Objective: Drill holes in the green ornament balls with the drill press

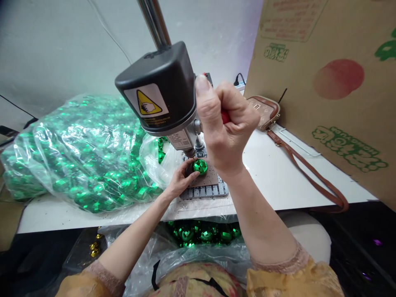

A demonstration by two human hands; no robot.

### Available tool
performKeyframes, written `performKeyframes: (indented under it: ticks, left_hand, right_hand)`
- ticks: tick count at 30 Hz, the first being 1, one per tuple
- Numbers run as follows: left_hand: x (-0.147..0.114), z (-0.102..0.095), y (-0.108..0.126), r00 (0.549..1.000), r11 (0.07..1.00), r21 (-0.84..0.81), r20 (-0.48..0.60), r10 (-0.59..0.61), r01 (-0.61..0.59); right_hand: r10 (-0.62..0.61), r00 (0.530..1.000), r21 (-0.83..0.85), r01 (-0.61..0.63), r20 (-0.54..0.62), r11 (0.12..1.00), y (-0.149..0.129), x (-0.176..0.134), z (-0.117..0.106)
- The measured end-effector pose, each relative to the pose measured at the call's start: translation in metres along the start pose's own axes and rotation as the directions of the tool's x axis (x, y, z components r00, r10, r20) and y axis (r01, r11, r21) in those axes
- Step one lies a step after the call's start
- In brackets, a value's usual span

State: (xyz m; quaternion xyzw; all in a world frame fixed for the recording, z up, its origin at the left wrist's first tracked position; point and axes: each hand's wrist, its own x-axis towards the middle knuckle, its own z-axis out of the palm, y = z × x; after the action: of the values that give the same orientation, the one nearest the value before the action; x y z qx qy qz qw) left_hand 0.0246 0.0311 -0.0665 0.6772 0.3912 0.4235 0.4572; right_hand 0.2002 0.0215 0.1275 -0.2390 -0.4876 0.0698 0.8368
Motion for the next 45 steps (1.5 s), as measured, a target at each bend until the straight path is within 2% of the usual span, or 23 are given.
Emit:
performKeyframes:
  ticks: [10,15,27,35,40,45]
  left_hand:
    - [-0.006,0.006,0.01,0.999,0.999,-0.011,-0.01,0.052,-0.052]
    - [-0.005,0.006,0.008,0.997,0.998,0.002,-0.036,0.068,-0.068]
    - [-0.006,0.006,0.002,0.994,0.994,0.024,-0.028,0.108,-0.107]
    - [-0.007,0.007,0.002,0.996,0.996,0.013,-0.027,0.085,-0.085]
    - [-0.007,0.008,0.005,0.996,0.996,0.006,-0.027,0.086,-0.086]
    - [-0.008,0.009,0.007,0.995,0.996,0.006,-0.037,0.09,-0.09]
  right_hand:
    - [0.006,1.0,-0.006,-0.006,0.021,1.0,-0.002,-0.002,-0.002]
    - [-0.041,0.998,-0.016,0.04,-0.049,0.999,0.0,-0.014,-0.005]
    - [-0.191,0.981,0.022,0.192,-0.04,0.981,0.013,-0.028,-0.014]
    - [-0.119,0.991,0.018,0.12,-0.058,0.993,0.012,-0.04,-0.021]
    - [-0.181,0.978,0.051,0.187,-0.102,0.981,0.018,-0.041,-0.021]
    - [-0.258,0.963,0.083,0.264,-0.078,0.961,0.023,-0.041,-0.024]
